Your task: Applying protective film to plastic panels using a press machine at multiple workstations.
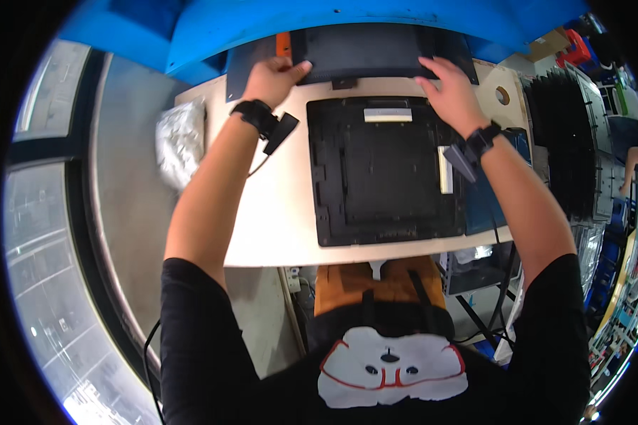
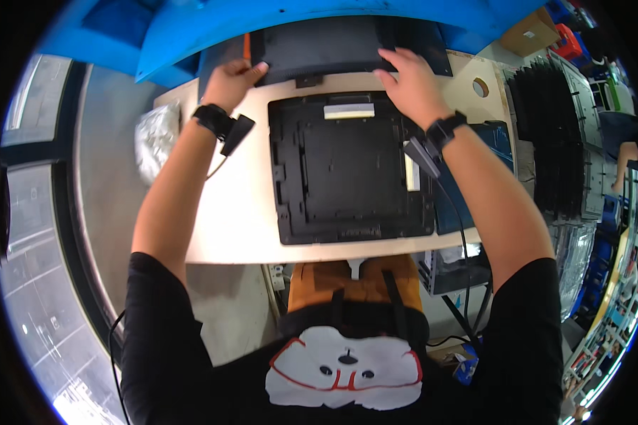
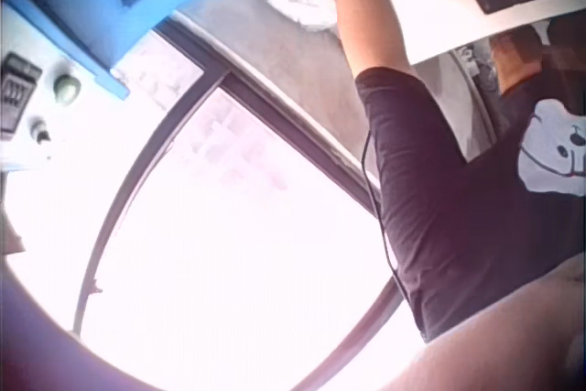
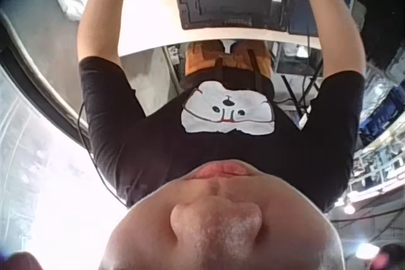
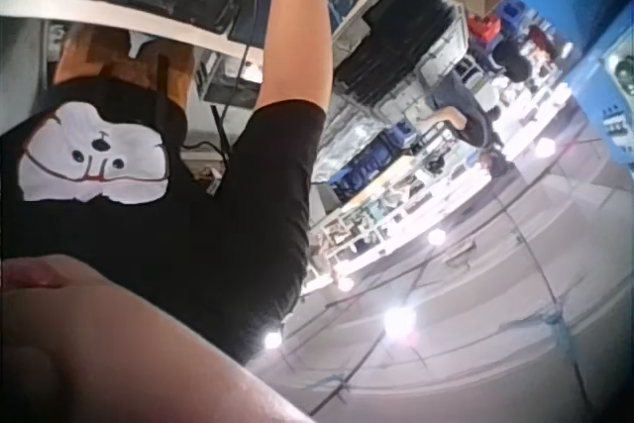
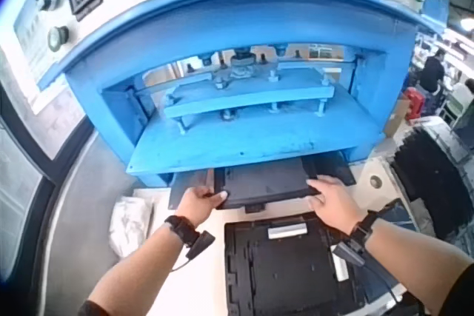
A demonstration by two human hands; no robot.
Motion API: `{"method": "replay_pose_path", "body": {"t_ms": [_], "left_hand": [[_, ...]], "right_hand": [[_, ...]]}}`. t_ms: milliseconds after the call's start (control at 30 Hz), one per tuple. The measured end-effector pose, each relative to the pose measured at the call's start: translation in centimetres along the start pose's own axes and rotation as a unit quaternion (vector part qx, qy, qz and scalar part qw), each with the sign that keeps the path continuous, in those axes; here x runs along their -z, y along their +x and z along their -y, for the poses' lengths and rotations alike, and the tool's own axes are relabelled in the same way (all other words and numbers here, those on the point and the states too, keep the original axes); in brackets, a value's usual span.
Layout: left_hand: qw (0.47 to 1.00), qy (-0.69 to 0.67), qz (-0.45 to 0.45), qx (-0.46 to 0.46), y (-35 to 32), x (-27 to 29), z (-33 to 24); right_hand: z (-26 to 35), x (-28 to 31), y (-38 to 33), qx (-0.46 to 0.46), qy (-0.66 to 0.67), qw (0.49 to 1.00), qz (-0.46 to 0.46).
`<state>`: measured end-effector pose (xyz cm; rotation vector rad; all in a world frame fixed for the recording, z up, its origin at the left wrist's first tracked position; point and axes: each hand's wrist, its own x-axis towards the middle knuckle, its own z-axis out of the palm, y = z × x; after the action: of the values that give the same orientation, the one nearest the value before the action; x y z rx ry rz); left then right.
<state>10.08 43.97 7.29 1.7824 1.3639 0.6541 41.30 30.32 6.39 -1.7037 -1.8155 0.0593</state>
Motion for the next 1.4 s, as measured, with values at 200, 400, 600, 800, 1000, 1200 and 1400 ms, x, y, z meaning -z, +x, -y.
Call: {"method": "replay_pose_path", "body": {"t_ms": [200,400,600,800,1000,1200,1400], "left_hand": [[0.988,0.092,-0.004,-0.123,11.3,-0.6,2.8],[0.958,0.112,-0.052,-0.258,18.3,0.4,6.9],[0.984,0.115,0.004,-0.134,13.6,-0.5,4.1],[0.978,0.194,-0.015,-0.081,12.7,-0.8,4.0],[0.976,0.202,0.007,-0.078,13.2,-0.3,3.7],[0.904,0.32,0.094,-0.266,15.0,-2.6,1.4],[0.956,0.147,0.227,-0.113,21.7,-1.2,3.0]], "right_hand": [[-4.1,-4.5,8.6,-0.085,-0.059,0.994,0.047],[-6.2,-8.0,11.5,-0.058,-0.162,0.983,0.059],[-5.5,-5.6,9.5,0.023,-0.085,0.994,0.058],[-3.5,-4.0,9.0,0.015,-0.099,0.99,0.095],[-4.7,-3.8,8.7,0.048,-0.09,0.986,0.132],[-7.2,-3.6,6.5,0.0,-0.14,0.977,0.159],[-3.0,0.4,3.3,-0.035,-0.04,0.973,0.224]]}}
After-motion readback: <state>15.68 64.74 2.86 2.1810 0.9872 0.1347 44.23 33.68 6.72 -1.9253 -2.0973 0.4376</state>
